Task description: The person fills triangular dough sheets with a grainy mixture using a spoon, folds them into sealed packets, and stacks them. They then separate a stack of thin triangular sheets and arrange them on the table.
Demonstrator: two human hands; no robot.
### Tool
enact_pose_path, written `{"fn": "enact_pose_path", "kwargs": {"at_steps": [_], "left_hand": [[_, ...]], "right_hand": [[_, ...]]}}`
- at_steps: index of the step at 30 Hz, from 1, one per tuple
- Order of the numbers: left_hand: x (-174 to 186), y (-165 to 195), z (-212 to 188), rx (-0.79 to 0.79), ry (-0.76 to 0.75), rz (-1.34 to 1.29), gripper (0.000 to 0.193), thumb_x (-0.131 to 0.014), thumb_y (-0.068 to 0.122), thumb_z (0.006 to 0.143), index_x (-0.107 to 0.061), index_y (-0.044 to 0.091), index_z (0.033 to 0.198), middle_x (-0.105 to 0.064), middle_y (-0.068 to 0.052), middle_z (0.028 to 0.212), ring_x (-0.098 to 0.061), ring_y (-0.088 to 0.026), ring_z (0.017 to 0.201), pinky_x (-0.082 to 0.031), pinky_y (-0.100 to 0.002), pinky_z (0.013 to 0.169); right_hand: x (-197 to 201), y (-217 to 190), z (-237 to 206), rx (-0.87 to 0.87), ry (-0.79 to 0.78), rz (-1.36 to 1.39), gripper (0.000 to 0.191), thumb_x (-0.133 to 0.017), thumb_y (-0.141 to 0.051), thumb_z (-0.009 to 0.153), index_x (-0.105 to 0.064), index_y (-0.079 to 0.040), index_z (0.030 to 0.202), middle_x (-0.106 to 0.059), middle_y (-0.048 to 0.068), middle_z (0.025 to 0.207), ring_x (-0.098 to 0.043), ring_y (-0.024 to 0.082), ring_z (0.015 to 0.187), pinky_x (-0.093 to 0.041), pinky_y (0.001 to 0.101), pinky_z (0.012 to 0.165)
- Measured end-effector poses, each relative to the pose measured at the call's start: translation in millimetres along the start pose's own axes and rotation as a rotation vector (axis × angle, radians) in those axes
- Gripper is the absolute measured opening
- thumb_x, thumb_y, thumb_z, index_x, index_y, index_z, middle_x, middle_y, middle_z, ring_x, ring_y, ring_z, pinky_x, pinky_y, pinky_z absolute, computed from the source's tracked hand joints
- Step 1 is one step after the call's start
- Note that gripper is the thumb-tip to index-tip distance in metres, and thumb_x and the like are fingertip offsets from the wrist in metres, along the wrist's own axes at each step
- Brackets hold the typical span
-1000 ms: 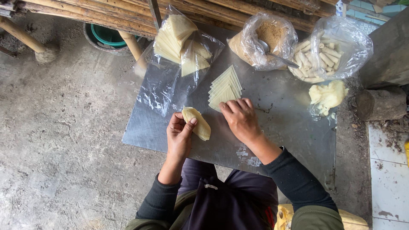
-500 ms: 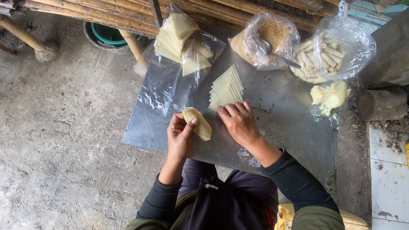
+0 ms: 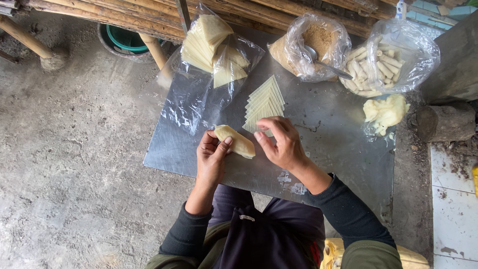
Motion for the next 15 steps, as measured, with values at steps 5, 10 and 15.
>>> {"fn": "enact_pose_path", "kwargs": {"at_steps": [5,10,15], "left_hand": [[-3.2,1.3,-2.3,0.081,-0.063,0.019,0.020,-0.063,0.014,0.102,-0.064,0.000,0.117,-0.070,-0.006,0.107,-0.069,-0.011,0.096,-0.057,-0.026,0.086],[-6.7,1.7,-2.9,0.066,-0.104,-0.014,0.020,-0.063,0.010,0.102,-0.063,-0.003,0.118,-0.070,-0.008,0.110,-0.070,-0.014,0.100,-0.059,-0.030,0.093],[-8.6,1.6,-3.3,0.001,-0.137,0.030,0.021,-0.070,0.004,0.098,-0.063,-0.002,0.117,-0.069,-0.008,0.112,-0.068,-0.013,0.102,-0.057,-0.027,0.093]], "right_hand": [[-7.3,-29.3,1.4,0.071,-0.048,0.160,0.039,-0.077,-0.024,0.093,-0.060,-0.002,0.122,-0.065,0.013,0.112,-0.070,0.027,0.102,-0.060,0.0350,0.087],[-6.8,-35.9,2.5,0.010,-0.052,0.148,0.042,-0.080,-0.017,0.091,-0.060,-0.003,0.125,-0.066,0.012,0.118,-0.071,0.028,0.107,-0.060,0.0375,0.088],[-7.9,-30.2,-0.9,-0.024,-0.088,0.182,0.037,-0.079,-0.014,0.093,-0.061,-0.004,0.123,-0.068,0.011,0.117,-0.073,0.027,0.106,-0.061,0.0360,0.086]]}}
Point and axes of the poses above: each hand's wrist, its own z-axis towards the middle knuckle, its own x-axis out of the back of the hand, y = z × x, the point moved 4 cm from there along z, towards the middle knuckle
